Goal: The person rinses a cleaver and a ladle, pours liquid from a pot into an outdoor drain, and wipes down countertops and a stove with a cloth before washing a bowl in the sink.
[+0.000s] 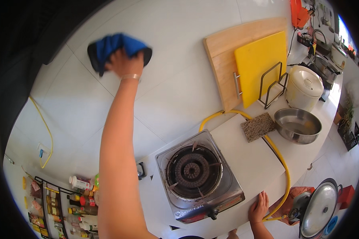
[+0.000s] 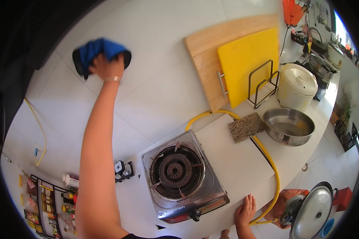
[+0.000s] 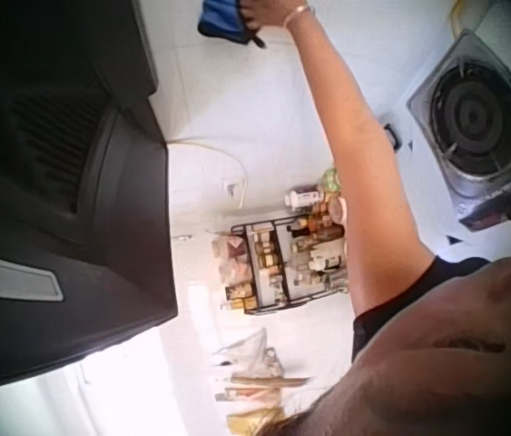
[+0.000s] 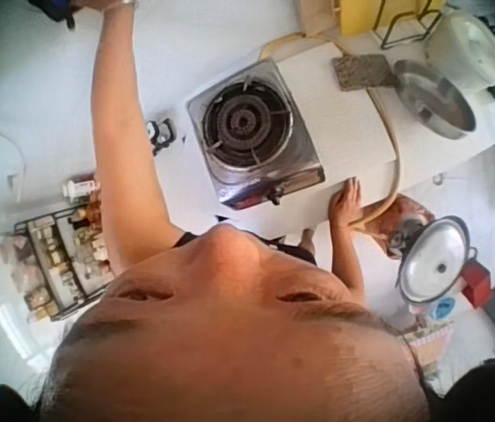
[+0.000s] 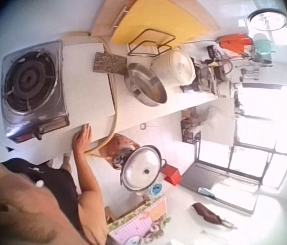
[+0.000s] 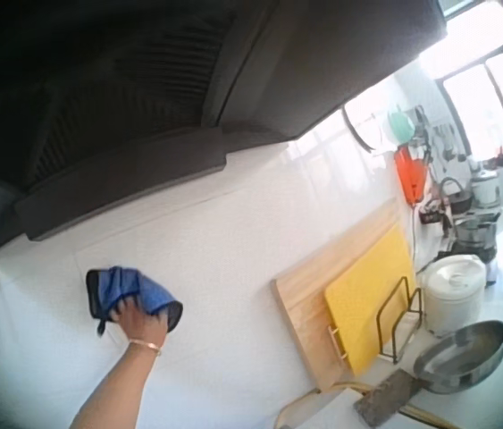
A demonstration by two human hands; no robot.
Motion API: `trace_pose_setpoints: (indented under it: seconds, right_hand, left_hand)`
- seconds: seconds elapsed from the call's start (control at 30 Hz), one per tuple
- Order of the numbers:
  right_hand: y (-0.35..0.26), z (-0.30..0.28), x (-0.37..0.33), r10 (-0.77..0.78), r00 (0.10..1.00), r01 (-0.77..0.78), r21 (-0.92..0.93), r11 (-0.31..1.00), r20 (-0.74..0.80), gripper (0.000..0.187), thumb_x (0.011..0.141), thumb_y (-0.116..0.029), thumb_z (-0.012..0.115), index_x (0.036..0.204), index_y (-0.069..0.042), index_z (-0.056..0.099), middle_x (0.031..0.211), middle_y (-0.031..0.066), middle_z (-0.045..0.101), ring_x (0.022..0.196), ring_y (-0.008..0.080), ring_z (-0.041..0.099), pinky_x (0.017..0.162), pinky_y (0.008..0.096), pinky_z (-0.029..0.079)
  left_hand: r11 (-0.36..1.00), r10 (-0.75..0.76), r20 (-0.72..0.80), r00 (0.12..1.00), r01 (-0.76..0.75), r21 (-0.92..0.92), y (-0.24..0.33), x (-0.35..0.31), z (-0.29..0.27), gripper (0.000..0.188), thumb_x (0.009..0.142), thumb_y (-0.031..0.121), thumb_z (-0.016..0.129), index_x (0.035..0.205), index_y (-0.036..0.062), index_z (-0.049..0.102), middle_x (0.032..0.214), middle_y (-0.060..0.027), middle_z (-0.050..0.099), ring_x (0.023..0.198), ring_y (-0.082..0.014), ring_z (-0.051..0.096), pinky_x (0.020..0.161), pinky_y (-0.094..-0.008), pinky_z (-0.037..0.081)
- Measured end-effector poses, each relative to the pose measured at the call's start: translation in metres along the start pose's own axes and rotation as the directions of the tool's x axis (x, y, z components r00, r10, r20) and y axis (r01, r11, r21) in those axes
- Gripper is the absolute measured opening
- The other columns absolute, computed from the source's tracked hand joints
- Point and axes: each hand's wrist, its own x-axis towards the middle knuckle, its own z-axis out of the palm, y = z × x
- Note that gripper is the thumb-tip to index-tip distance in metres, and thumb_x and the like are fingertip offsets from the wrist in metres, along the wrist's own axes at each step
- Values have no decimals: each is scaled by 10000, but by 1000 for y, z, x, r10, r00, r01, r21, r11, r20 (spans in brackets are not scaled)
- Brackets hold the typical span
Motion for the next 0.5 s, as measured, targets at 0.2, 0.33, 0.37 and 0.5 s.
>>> trace_pose_setpoints:
  seconds: [0.2,0.33,0.37,0.5]
  right_hand:
    - [2,-4,1,1,1000,-2,37,999,23,478,698,4,492,1175,39,483,1295,217,471,1223,407,404,1025,472,314]
    - [3,3,0,-47,999,47,49,998,-12,480,702,15,471,1181,21,484,1287,214,479,1215,411,408,1029,476,313]
    - [1,6,-1,-56,998,56,63,996,-5,424,716,6,465,1138,25,501,1284,220,479,1212,416,408,1031,476,311]
    - [-16,-8,3,-30,998,29,20,999,50,321,734,15,457,1049,39,515,1282,237,473,1211,418,406,1030,468,314]
  left_hand:
    - [928,352,-359,864,-373,11,98,72,-27,562,807,583,471,1222,210,535,1414,-93,361,1350,-333,207,987,-675,166]
    - [642,760,-122,638,-767,-15,106,29,-12,679,799,488,572,1402,309,316,1522,-10,138,1393,-265,121,1039,-607,180]
    - [631,775,-1,632,-775,-24,88,26,-13,682,807,464,584,1410,334,291,1526,27,124,1362,-217,238,1042,-565,218]
    - [762,641,-143,754,-647,2,44,67,-30,668,832,552,486,1421,351,244,1515,67,153,1215,-192,440,1041,-530,235]
